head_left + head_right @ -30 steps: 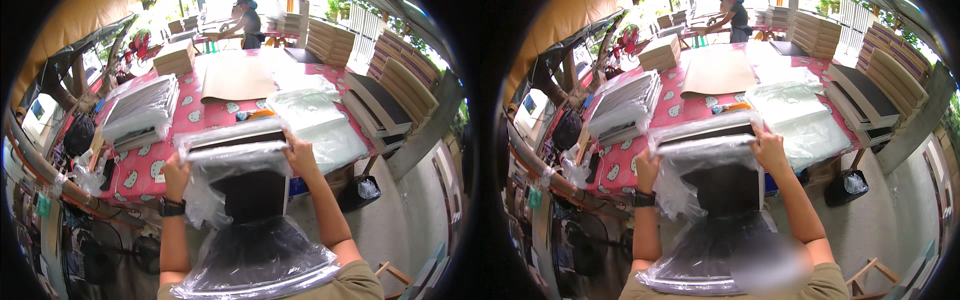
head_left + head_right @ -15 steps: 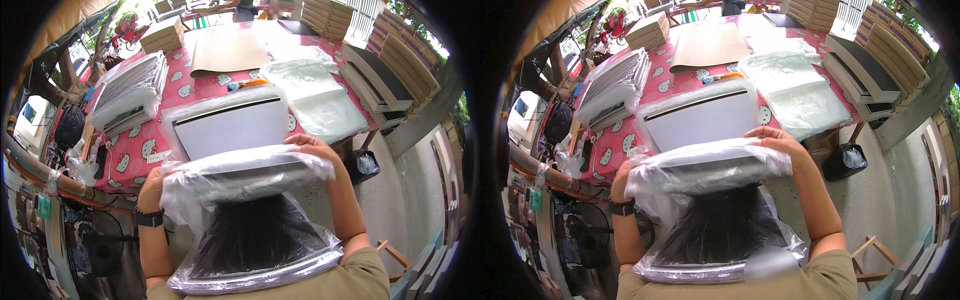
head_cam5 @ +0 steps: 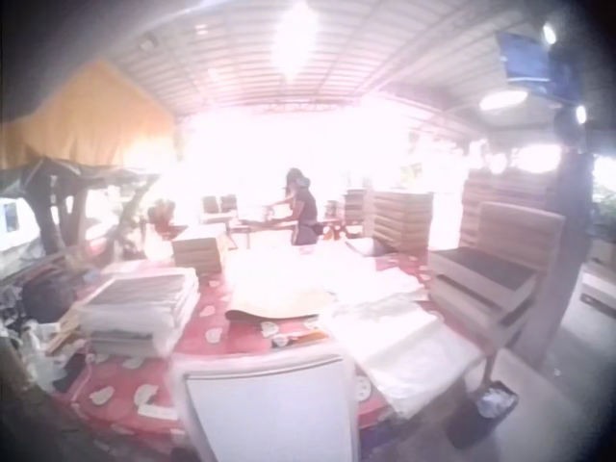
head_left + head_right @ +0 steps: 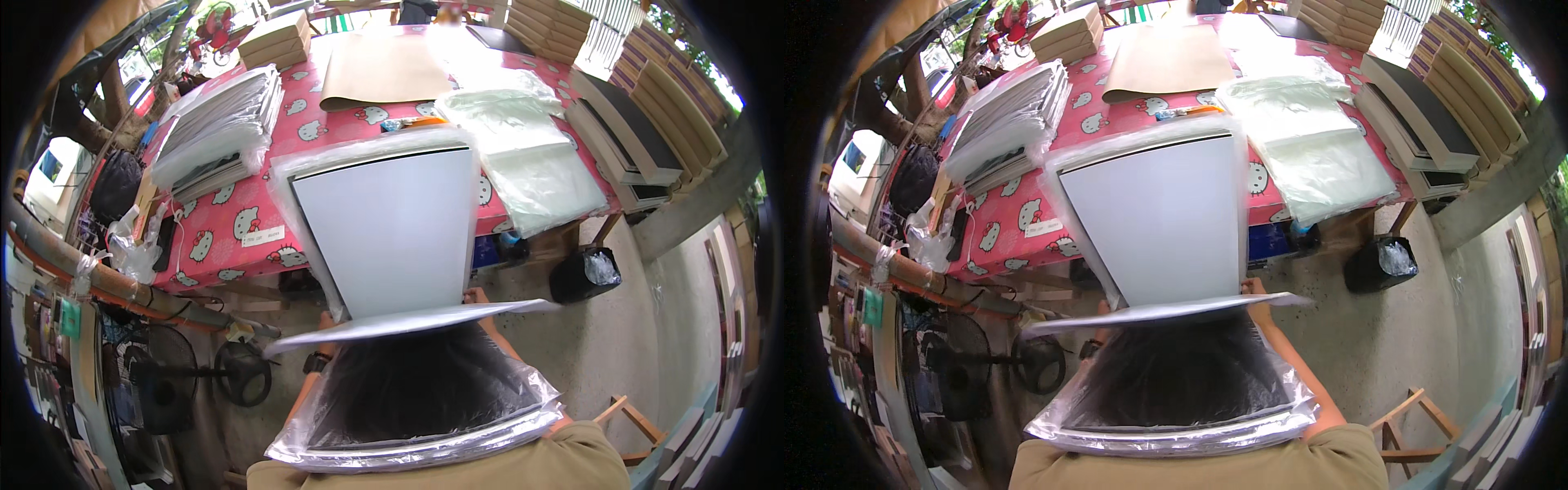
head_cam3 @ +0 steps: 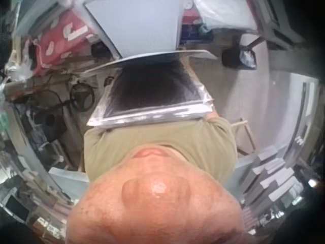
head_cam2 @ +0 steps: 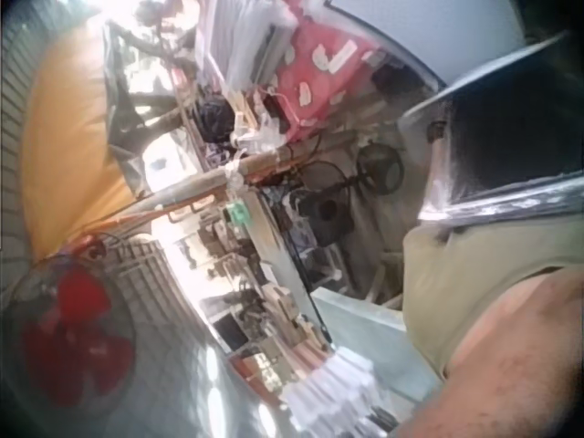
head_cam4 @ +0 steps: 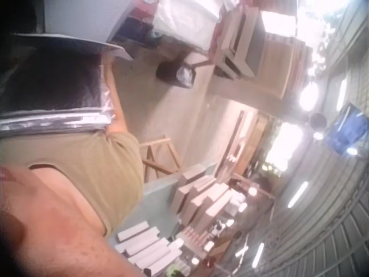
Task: The person places white boards and black boards into individual plastic sleeves, smoothing the plastic over the boards and stacking them together.
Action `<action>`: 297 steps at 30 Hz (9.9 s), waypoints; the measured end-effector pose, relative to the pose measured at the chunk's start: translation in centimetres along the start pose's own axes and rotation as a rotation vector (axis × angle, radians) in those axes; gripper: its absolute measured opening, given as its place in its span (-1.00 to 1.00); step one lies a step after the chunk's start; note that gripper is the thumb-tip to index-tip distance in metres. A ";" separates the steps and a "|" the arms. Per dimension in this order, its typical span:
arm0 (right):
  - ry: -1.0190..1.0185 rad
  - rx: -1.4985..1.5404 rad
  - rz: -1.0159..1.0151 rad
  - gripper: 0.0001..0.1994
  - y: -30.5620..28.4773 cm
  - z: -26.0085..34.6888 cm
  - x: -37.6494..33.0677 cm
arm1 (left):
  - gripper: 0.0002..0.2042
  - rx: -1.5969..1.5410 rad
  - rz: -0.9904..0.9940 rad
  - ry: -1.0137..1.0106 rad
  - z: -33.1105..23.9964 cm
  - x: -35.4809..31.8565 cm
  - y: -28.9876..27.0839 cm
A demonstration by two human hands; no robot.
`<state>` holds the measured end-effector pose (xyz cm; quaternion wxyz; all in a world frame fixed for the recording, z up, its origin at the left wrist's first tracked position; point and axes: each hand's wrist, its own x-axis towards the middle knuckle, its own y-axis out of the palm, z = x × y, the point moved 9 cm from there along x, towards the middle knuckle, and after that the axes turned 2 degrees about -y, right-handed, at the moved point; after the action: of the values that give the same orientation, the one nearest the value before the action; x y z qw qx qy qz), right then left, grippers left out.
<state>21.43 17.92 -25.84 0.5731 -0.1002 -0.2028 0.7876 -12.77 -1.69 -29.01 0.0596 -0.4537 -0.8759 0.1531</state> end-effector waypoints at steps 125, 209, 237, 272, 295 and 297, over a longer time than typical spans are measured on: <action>-0.252 0.476 0.752 -0.76 0.4 36.6 2.4 | -0.79 -0.542 0.014 0.270 -33.2 0.2 -7.9; 0.423 0.923 0.054 -0.78 -2.4 5.5 1.8 | -0.78 -0.647 0.151 -0.493 -9.0 -0.3 -1.7; -1.056 -0.430 -0.135 -0.74 -2.7 38.0 7.2 | -0.51 0.239 0.334 0.012 -11.9 -5.4 -4.4; -1.017 -0.490 0.098 -0.65 -4.1 40.9 3.4 | -0.85 0.234 0.104 0.377 -18.9 -8.7 -3.2; -0.762 -0.202 -1.369 -0.35 -48.5 32.9 -23.0 | -0.42 0.550 -0.131 0.124 -13.9 1.3 -1.6; -0.819 -0.235 -1.149 -0.34 -45.5 33.7 -20.5 | -0.44 0.561 -0.164 0.206 -11.1 -0.5 -1.3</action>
<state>54.10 3.52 22.66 0.7605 0.2654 -0.5059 0.3085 -10.76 -0.40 -18.06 0.2833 -0.3607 -0.8223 0.3369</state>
